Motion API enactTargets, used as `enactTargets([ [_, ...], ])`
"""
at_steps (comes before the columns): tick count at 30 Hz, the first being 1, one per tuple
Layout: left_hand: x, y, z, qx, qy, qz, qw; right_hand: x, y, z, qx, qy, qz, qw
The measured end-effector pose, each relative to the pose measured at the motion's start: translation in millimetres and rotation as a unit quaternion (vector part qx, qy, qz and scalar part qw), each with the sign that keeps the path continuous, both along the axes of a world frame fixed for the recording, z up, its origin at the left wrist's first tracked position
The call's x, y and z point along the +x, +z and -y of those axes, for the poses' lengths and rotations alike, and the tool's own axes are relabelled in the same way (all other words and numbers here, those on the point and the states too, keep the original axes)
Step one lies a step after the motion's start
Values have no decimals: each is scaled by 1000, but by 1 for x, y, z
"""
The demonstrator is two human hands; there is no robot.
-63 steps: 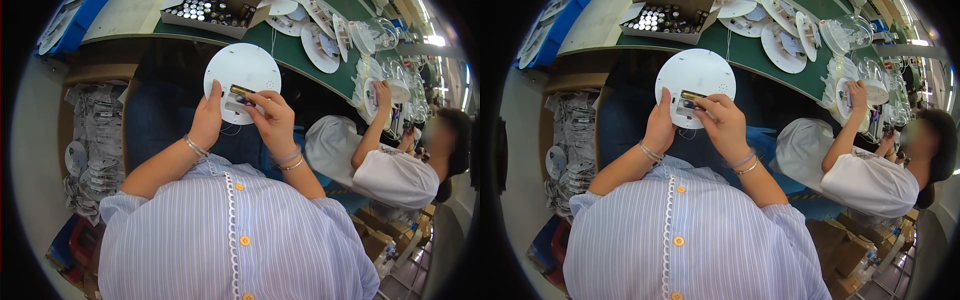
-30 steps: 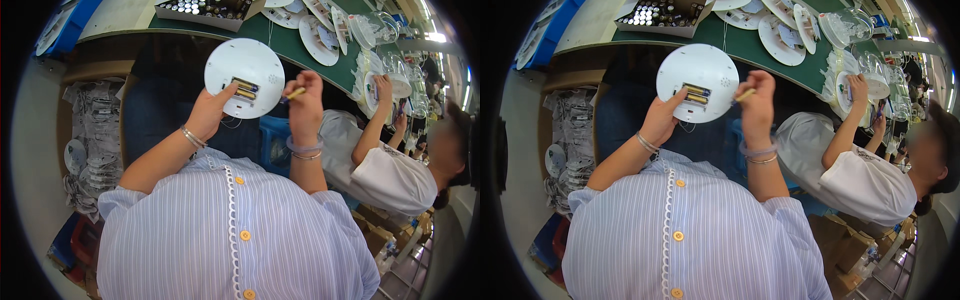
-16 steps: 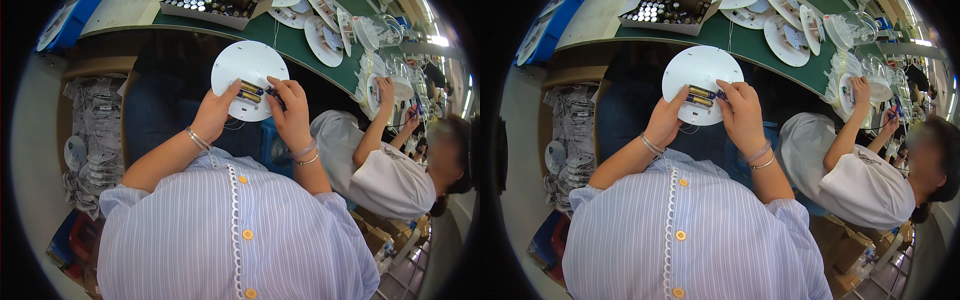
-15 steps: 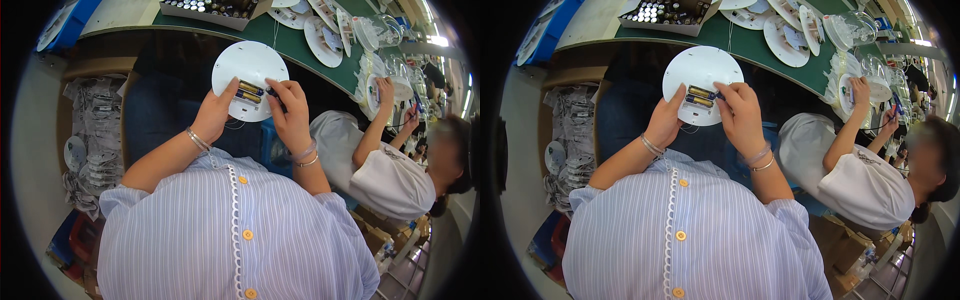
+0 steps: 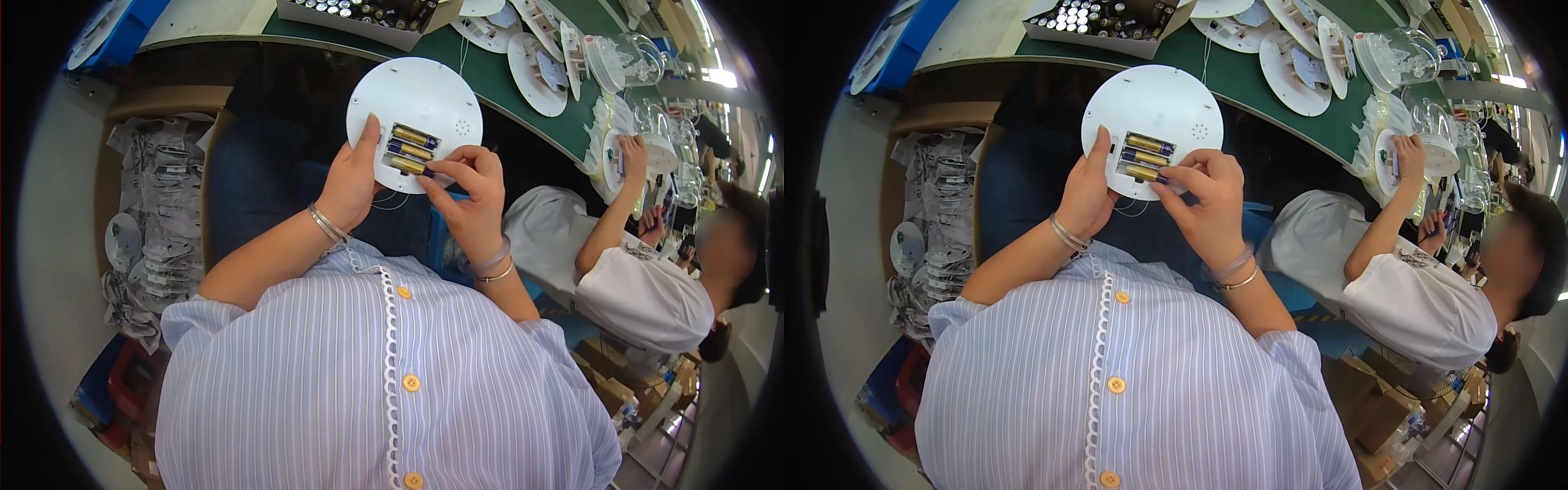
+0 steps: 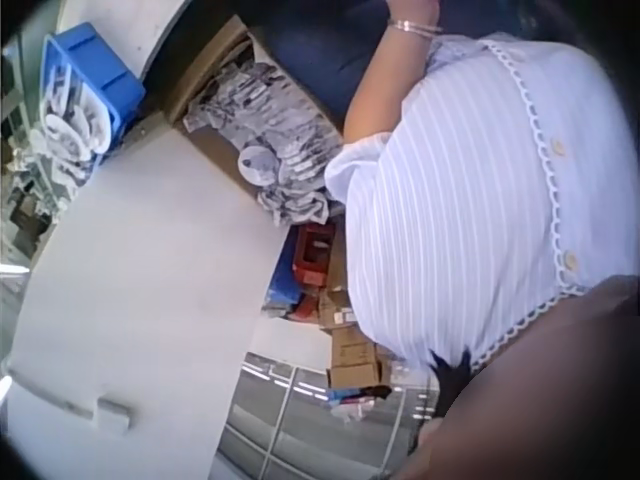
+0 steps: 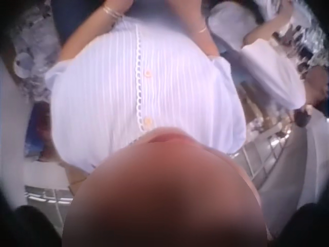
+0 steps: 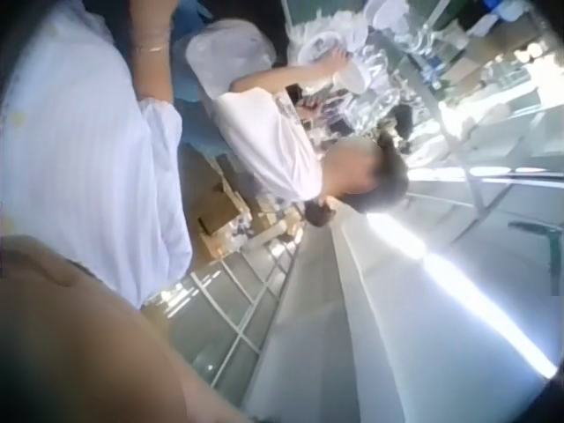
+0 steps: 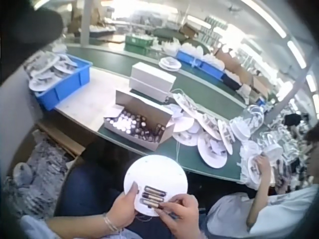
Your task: Insert two AA batteries into the battery compartment of a round lighting fixture base on an assembly line.
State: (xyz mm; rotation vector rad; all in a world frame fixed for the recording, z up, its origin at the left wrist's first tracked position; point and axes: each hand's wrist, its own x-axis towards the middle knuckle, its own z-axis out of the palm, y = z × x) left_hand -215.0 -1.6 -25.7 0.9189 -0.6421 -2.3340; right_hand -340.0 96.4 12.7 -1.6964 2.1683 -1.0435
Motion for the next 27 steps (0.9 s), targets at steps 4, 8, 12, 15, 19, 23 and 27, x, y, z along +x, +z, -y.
enactTargets([
  [4,1,0,0,3,4,-6,1000,4,-6,1,-18,-28,-46,998],
  [8,3,1,-2,-7,12,-29,999,1,-9,3,-21,-99,188,977],
  [12,1,0,-5,-29,8,-37,999,-3,-14,6,30,-77,564,822],
  [15,1,-3,-8,-43,12,-20,999,0,-19,6,29,-63,547,834],
  [19,2,-6,-10,-49,20,-15,998,11,-28,6,-17,-92,474,875],
  [23,3,1,-11,-48,38,-18,998,11,-28,4,-30,-71,462,884],
  [27,9,22,-2,-8,92,-99,991,7,-19,8,-98,70,478,870],
])
